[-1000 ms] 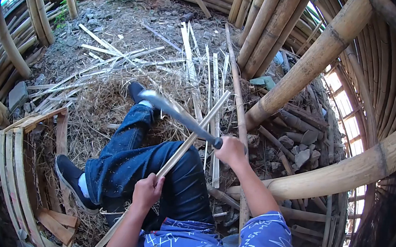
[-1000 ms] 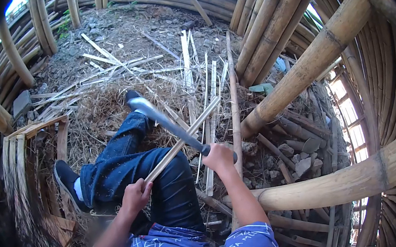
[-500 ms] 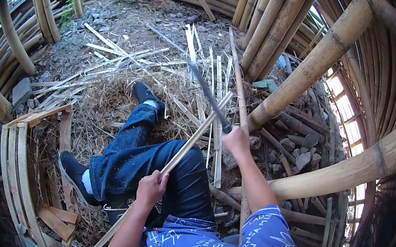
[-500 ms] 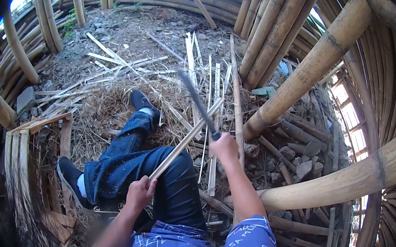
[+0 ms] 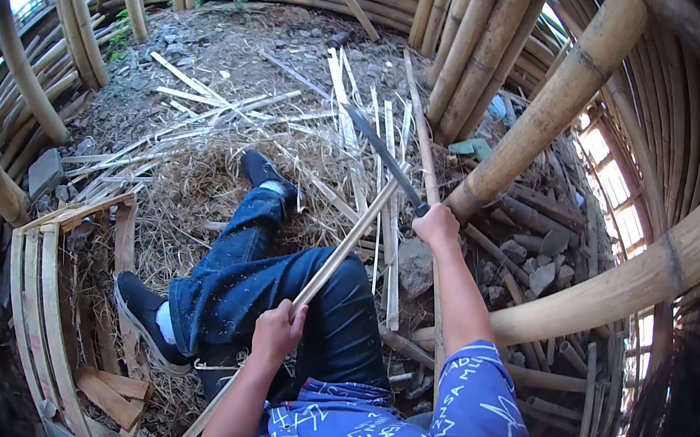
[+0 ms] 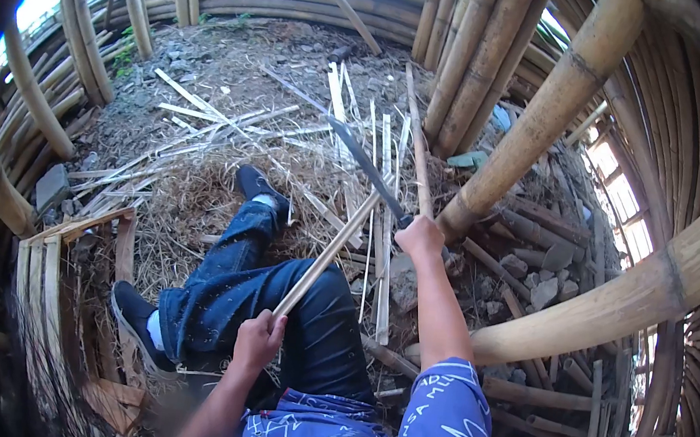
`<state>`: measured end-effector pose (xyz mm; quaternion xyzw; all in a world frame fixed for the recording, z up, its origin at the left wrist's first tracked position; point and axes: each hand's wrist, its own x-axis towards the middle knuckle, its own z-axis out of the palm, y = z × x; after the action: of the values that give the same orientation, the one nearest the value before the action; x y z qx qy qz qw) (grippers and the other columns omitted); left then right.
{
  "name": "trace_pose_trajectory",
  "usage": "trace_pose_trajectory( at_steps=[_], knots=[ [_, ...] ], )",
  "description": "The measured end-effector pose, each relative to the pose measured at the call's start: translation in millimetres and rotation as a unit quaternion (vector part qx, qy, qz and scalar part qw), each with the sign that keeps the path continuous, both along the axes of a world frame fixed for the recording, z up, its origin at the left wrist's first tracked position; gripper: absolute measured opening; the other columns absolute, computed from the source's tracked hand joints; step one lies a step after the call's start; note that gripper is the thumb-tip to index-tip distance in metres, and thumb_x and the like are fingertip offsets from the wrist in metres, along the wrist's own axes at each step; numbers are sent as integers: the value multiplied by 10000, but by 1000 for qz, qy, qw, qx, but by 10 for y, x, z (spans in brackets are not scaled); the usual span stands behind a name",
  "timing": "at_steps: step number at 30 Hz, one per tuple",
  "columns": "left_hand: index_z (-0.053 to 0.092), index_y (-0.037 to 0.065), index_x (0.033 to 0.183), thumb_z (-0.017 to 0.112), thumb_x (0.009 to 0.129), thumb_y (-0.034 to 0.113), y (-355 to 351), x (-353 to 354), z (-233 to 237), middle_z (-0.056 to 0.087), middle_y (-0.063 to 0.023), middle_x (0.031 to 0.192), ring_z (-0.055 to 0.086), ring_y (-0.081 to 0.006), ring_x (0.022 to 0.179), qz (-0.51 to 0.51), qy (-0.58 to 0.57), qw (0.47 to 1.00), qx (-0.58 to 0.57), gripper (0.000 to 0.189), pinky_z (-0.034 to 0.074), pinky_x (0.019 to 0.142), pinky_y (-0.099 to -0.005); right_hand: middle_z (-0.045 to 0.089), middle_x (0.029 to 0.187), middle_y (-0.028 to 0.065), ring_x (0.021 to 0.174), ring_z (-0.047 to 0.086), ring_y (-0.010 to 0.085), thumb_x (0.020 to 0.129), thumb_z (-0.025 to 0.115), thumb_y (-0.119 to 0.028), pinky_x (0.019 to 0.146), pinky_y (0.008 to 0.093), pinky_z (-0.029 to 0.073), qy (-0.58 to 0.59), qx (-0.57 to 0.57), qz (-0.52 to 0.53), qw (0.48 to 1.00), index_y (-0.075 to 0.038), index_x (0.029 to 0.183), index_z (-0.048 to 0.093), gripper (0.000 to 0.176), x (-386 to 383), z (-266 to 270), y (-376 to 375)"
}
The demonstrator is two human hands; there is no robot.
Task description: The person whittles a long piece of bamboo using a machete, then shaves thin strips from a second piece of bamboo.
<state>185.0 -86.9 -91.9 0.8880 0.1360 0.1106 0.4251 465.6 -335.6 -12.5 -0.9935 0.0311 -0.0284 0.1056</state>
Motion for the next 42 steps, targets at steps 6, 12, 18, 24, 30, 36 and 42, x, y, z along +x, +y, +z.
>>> trace_pose_trajectory(
  at_steps=[6, 12, 18, 24, 30, 36, 42],
  knots=[
    [538, 13, 727, 639, 936, 305, -10, -14, 16, 582, -228, 614, 612, -435, 604, -2, 13, 1000, 0, 373, 457, 547, -513, 709, 905, 232, 909, 691, 387, 762, 655, -275, 833, 478, 550, 59, -10, 109, 992, -59, 930, 722, 283, -647, 121, 195],
    [544, 26, 738, 623, 944, 338, 13, -30, -37, 607, -233, 633, 627, -445, 623, -26, 26, 999, 7, 381, 489, 560, -527, 720, 953, 185, 928, 699, 347, 726, 674, -290, 850, 462, 544, 43, -136, 157, 977, -78, 941, 724, 307, -461, 163, 74],
    [544, 16, 730, 641, 935, 295, -16, -9, -26, 587, -227, 621, 617, -431, 607, 0, -7, 1000, 3, 360, 461, 546, -508, 705, 1036, 234, 1015, 676, 388, 761, 624, -273, 889, 453, 543, 13, 36, -17, 999, -32, 978, 725, 339, 37, -134, 63],
    [554, 12, 732, 637, 938, 292, -11, -21, 15, 596, -228, 632, 622, -430, 622, 0, 23, 1000, 0, 357, 467, 553, -507, 710, 895, 237, 905, 689, 414, 767, 644, -279, 843, 492, 550, 44, 32, 90, 994, -76, 936, 727, 277, -593, -93, 149],
    [551, 13, 729, 645, 932, 295, 4, -34, 23, 590, -227, 625, 616, -434, 612, -11, 15, 1000, -1, 360, 464, 550, -503, 718, 898, 190, 880, 702, 365, 748, 691, -331, 842, 466, 552, 3, -108, 138, 985, -79, 876, 722, 285, -495, 55, -33],
    [541, 12, 721, 649, 931, 297, -14, -57, -33, 579, -225, 612, 612, -432, 603, -4, -3, 1000, 9, 370, 460, 543, -500, 706, 980, 250, 957, 687, 391, 746, 649, -247, 846, 456, 557, -22, 31, -34, 999, 18, 911, 712, 318, 68, -5, -105],
    [543, 18, 727, 636, 937, 311, 16, -58, -21, 589, -230, 620, 620, -433, 612, -5, 23, 1000, 2, 373, 473, 553, -511, 709, 908, 231, 925, 687, 398, 776, 643, -318, 837, 487, 546, 20, 26, 76, 997, -71, 900, 733, 291, -517, -98, -57]
  ],
)
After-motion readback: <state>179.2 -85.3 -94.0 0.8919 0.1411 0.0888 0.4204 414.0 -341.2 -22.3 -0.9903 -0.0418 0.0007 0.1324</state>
